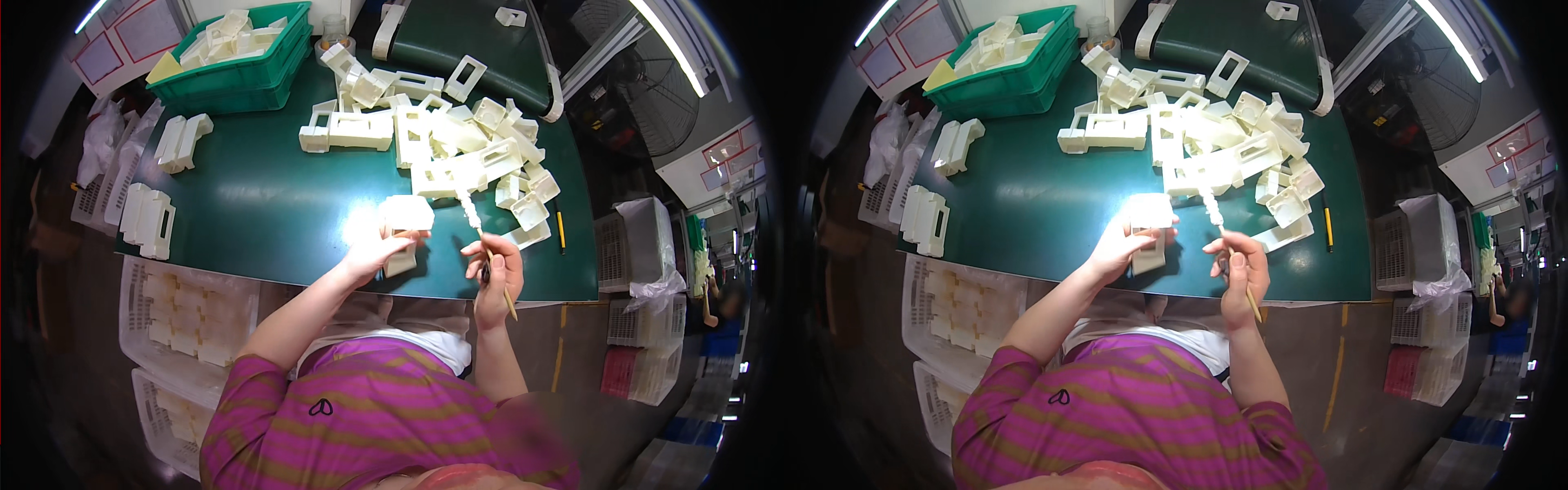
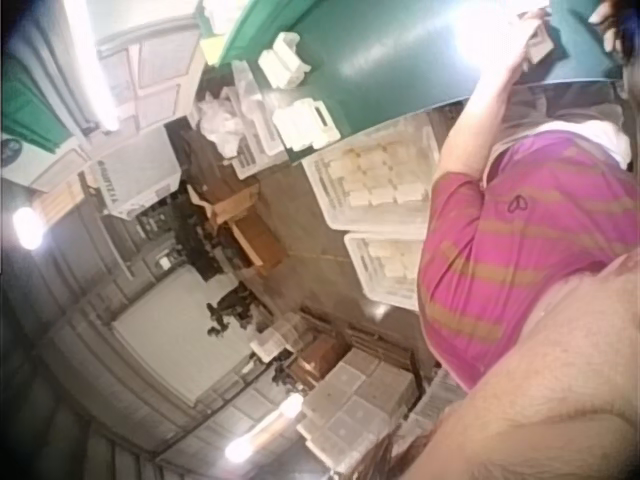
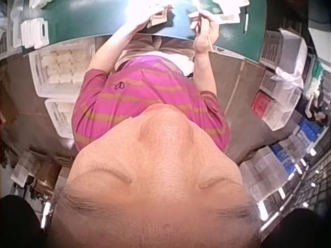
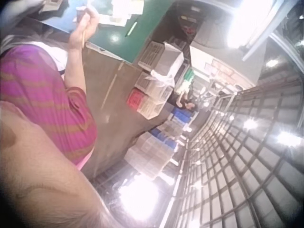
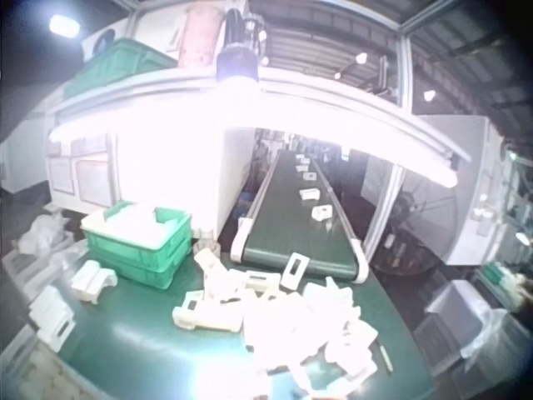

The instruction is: Cleaning plastic housing components using a brush and a marker tool at an assembly station.

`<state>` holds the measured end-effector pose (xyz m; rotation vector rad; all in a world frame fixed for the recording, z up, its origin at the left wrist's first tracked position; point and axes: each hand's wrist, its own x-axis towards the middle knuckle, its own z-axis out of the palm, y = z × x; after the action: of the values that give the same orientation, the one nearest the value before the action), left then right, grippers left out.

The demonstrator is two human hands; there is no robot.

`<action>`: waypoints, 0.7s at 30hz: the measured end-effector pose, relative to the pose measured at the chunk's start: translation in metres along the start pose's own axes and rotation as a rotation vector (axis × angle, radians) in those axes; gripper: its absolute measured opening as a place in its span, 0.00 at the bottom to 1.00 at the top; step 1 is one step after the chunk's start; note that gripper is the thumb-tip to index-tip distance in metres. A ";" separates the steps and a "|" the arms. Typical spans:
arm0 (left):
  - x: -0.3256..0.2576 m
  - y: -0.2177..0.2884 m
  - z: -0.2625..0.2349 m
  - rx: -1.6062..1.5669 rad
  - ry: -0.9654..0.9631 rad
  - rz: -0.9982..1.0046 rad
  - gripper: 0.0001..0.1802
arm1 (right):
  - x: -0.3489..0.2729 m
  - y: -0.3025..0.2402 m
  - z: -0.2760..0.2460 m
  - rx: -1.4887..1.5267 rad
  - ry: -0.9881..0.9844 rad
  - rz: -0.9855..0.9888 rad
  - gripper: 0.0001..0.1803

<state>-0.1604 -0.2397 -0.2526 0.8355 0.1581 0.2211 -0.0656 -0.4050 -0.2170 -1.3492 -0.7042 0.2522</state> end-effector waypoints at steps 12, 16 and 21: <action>0.012 -0.010 -0.011 0.709 0.323 0.699 0.16 | -0.002 0.013 0.016 0.185 -0.085 0.006 0.14; 0.009 -0.013 -0.014 0.780 0.352 0.694 0.16 | -0.020 0.003 0.031 0.009 -0.189 -0.273 0.14; 0.009 -0.011 -0.014 0.676 0.361 0.707 0.16 | -0.018 0.009 0.033 0.179 -0.083 -0.047 0.15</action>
<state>-0.1531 -0.2343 -0.2705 1.5041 0.2789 1.0259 -0.0972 -0.3870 -0.2296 -1.1557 -0.7636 0.3272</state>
